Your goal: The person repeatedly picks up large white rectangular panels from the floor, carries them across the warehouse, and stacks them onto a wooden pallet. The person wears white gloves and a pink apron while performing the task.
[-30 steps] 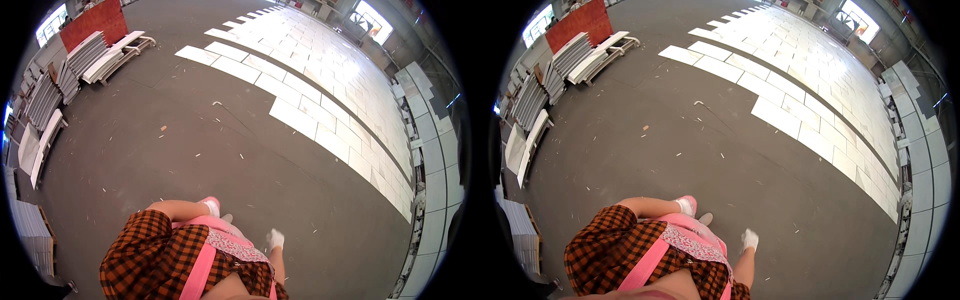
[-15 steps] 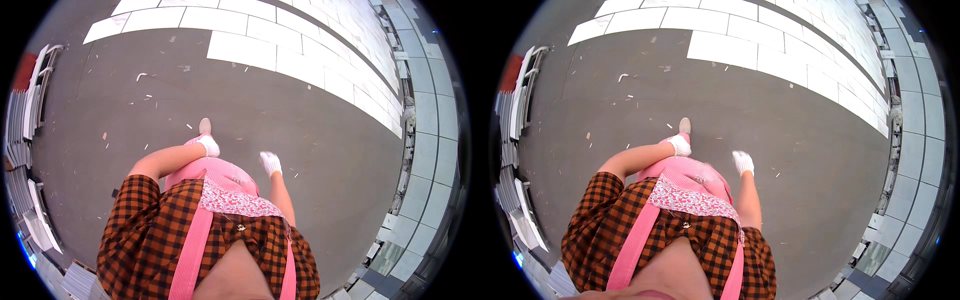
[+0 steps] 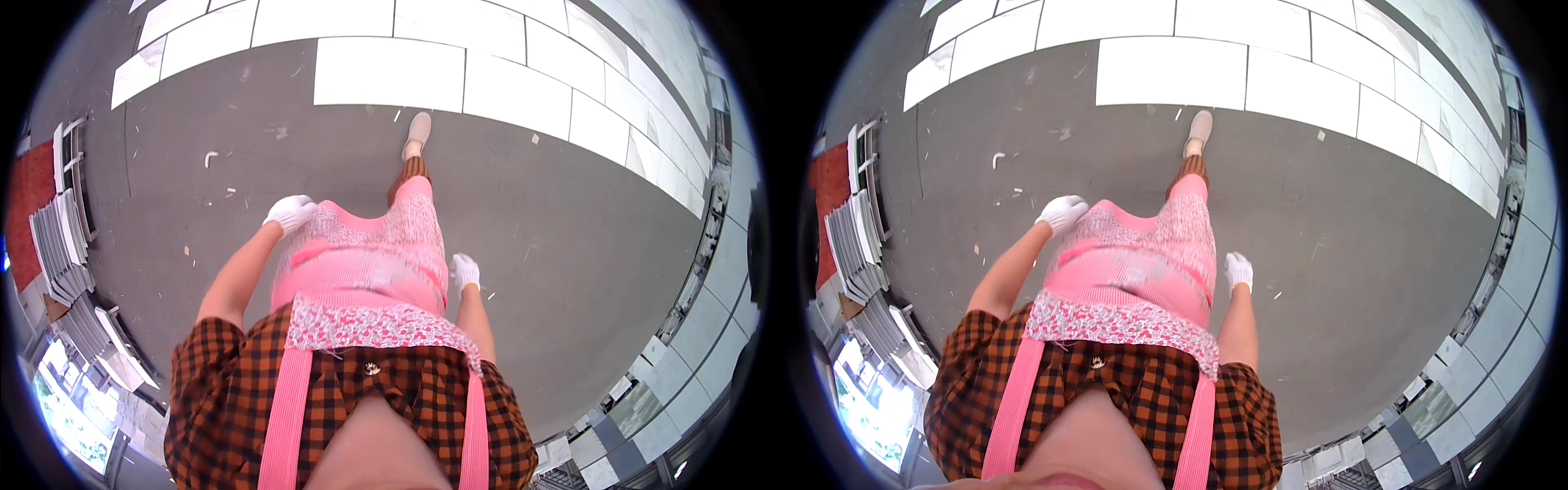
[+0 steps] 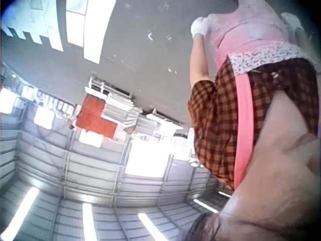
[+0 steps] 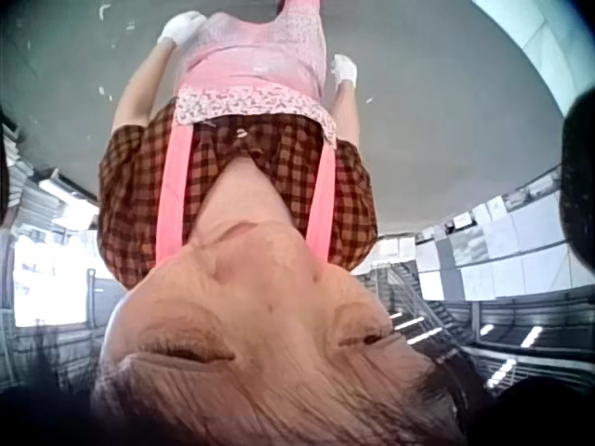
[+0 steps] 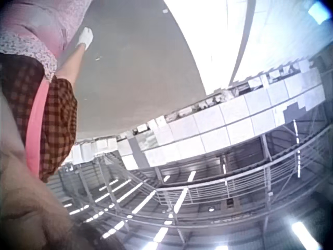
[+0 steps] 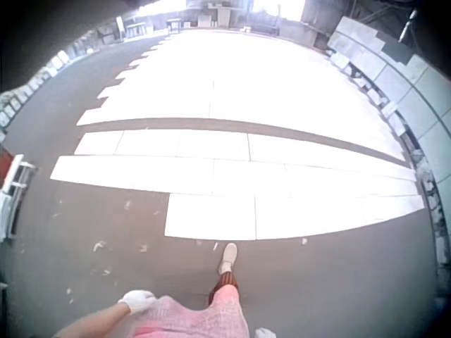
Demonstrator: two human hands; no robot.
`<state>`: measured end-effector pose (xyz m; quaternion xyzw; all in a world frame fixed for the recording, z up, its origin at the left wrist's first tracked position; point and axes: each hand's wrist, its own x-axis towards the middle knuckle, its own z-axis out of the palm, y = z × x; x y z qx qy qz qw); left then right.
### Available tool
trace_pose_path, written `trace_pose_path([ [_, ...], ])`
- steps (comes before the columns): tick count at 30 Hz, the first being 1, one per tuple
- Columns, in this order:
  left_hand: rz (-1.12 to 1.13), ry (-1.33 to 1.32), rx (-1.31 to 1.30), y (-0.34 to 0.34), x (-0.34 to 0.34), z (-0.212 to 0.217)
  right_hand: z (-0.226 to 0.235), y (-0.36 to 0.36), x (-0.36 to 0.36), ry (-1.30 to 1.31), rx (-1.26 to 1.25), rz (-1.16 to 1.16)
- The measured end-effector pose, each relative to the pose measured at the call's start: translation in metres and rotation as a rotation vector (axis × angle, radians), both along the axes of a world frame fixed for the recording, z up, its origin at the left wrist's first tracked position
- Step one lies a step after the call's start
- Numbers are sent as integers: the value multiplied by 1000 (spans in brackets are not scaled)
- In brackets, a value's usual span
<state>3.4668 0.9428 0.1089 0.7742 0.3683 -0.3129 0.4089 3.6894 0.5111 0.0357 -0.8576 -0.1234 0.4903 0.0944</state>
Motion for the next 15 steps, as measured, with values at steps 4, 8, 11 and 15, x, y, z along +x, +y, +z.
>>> trace_pose_path([
  [4,521,9,111,60,29,-34,-36,107,140,-1,178,-484],
  [8,736,-48,132,107,90,-55,-76,189,234,5,182,-437],
  [11,704,47,143,111,88,-91,-93,200,212,128,227,-553],
  [15,820,375,112,76,18,-157,-75,238,172,276,231,-661],
])
